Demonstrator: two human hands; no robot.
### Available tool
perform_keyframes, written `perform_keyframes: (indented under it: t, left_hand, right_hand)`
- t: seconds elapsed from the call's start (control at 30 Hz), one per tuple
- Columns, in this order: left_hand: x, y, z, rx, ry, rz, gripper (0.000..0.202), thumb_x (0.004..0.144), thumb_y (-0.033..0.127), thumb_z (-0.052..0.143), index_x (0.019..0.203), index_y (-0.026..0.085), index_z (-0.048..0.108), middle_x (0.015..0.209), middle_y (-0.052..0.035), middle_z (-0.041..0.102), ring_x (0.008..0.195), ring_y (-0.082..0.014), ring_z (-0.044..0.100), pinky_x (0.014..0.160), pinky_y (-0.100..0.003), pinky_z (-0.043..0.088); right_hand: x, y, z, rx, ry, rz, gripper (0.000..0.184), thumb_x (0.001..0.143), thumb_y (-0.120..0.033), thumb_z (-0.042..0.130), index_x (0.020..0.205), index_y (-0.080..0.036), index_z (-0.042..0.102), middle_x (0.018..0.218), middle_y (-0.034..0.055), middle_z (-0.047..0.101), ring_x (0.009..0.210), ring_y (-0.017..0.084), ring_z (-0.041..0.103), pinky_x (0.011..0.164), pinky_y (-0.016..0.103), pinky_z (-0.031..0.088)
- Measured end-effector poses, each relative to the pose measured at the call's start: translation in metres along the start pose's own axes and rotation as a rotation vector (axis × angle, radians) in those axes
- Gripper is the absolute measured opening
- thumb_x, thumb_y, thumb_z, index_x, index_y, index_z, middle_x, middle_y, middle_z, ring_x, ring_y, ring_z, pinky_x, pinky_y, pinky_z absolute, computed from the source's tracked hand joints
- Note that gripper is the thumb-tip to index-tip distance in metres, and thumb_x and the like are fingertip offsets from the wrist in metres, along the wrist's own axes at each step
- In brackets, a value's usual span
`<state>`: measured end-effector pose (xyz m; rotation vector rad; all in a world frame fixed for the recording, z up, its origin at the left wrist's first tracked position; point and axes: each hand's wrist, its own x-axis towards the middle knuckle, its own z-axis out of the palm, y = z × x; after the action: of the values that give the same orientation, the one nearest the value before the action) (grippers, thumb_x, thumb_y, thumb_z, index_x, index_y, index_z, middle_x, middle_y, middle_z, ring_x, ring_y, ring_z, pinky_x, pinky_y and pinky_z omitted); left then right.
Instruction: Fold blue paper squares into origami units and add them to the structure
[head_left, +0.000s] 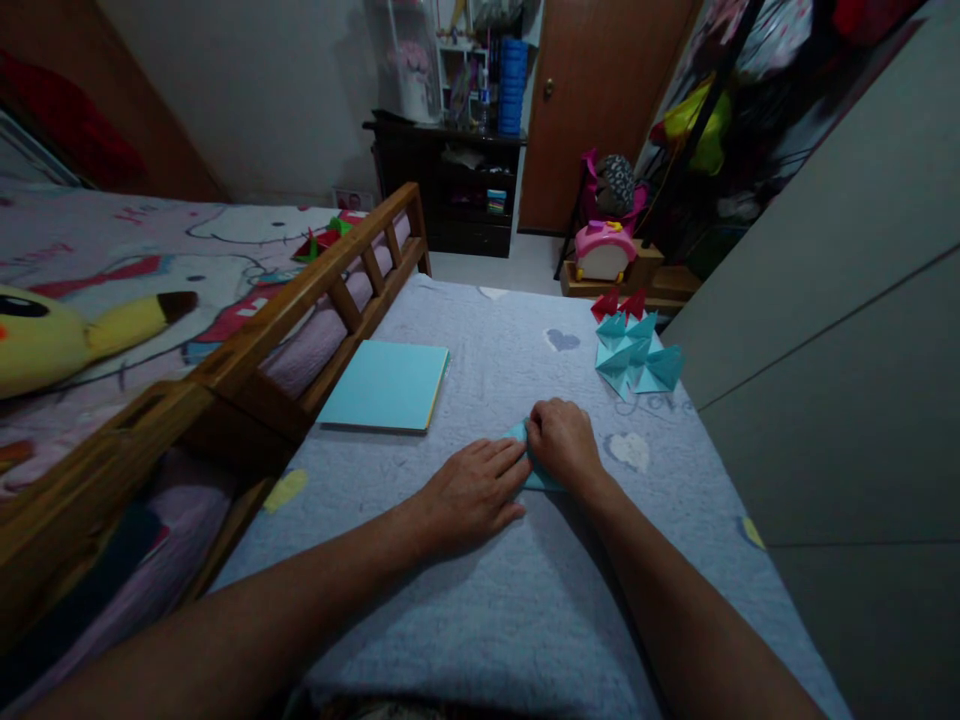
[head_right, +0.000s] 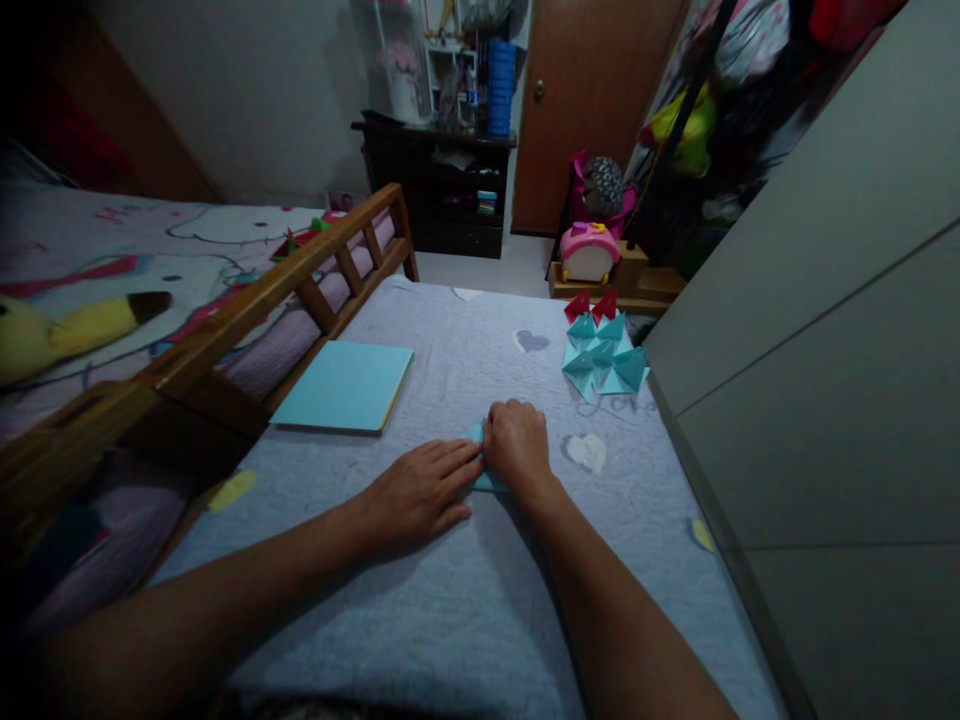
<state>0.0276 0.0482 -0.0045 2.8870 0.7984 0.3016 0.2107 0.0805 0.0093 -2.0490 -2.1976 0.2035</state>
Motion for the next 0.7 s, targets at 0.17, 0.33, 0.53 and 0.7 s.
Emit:
perform_keyframes:
  t: [0.17,0.33,0.53,0.7]
  left_hand:
    - [-0.001,0.002,-0.002,0.027,0.005,0.015,0.044,0.097,0.045,0.056,0.129,0.015,0.055,0.142,-0.0162,0.056,0.133,-0.0306,0.050,0.108,-0.043,0.040]
    - [-0.002,0.001,-0.001,0.017,-0.004,0.019,0.051,0.095,0.047,0.060,0.133,0.014,0.053,0.143,-0.0177,0.053,0.134,-0.0321,0.048,0.109,-0.044,0.039]
    - [-0.001,0.000,0.000,-0.064,-0.014,0.013,0.052,0.094,0.042,0.062,0.137,0.015,0.051,0.143,-0.0153,0.053,0.135,-0.0307,0.046,0.112,-0.043,0.038]
    - [-0.005,-0.002,0.000,-0.051,-0.026,0.035,0.058,0.095,0.044,0.061,0.142,0.015,0.045,0.149,-0.0160,0.048,0.141,-0.0302,0.041,0.116,-0.043,0.032]
  right_hand:
    - [0.000,0.004,-0.003,-0.017,0.044,0.001,0.016,0.092,-0.022,0.057,0.104,-0.016,0.066,0.102,0.0131,0.069,0.098,0.027,0.058,0.082,0.035,0.036]
    - [-0.009,0.001,-0.020,0.073,-0.050,-0.210,0.022,0.090,-0.008,0.052,0.103,-0.017,0.067,0.107,0.0112,0.067,0.100,0.024,0.058,0.085,0.032,0.038]
    - [-0.038,-0.003,-0.035,0.199,-0.283,-0.332,0.033,0.088,0.000,0.046,0.112,-0.015,0.064,0.111,0.0100,0.065,0.100,0.019,0.061,0.086,0.027,0.042]
    - [-0.057,-0.001,-0.030,0.249,-0.238,-0.305,0.039,0.090,-0.001,0.042,0.123,-0.014,0.057,0.120,0.0126,0.065,0.109,0.021,0.060,0.094,0.030,0.042]
